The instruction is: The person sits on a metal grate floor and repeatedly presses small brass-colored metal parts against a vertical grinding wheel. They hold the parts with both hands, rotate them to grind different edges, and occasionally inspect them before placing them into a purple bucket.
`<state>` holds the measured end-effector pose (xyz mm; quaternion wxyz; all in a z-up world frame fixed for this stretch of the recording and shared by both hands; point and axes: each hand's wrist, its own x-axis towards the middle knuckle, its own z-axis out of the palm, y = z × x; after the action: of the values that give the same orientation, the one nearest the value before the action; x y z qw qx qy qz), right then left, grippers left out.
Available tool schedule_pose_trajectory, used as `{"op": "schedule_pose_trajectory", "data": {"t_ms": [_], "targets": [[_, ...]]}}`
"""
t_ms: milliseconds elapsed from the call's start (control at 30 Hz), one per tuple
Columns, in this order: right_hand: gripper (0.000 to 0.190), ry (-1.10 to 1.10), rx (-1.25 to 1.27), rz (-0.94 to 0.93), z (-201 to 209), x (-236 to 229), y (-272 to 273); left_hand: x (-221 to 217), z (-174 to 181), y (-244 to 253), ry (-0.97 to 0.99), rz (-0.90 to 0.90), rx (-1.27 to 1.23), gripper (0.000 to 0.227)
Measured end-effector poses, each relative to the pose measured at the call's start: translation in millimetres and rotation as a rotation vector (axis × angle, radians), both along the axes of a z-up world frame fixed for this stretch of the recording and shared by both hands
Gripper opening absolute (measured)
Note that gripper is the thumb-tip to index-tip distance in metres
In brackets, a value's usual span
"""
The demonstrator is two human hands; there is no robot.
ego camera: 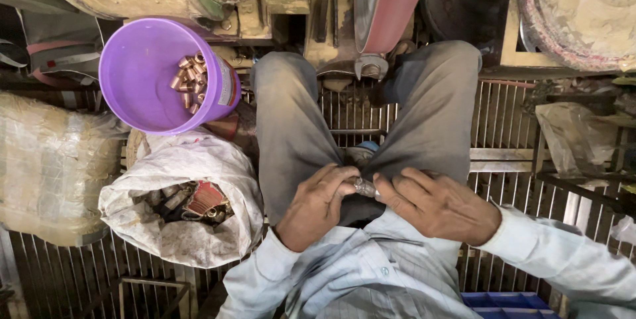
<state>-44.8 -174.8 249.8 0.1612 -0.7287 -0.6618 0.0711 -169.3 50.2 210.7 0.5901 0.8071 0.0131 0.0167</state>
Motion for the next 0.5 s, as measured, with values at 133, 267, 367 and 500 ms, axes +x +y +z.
{"op": "schedule_pose_trajectory", "data": {"t_ms": [133, 267, 367, 500], "targets": [[0.051, -0.074, -0.026, 0.073, 1.0, 3.5, 2.4, 1.5, -0.4, 0.1, 0.062, -0.008, -0.059, 0.024], [0.051, -0.108, 0.000, 0.098, -6.1, 3.8, 3.4, -1.3, -3.7, 1.9, 0.141, -0.038, -0.080, 0.025], [0.048, -0.129, -0.046, 0.183, -10.9, 6.1, 5.6, 1.2, -7.5, 2.0, 0.153, -0.060, -0.087, 0.022], [0.050, -0.129, 0.006, 0.148, -15.0, -1.6, 4.2, -2.4, -14.7, 2.9, 0.130, -0.072, -0.068, 0.026]]}}
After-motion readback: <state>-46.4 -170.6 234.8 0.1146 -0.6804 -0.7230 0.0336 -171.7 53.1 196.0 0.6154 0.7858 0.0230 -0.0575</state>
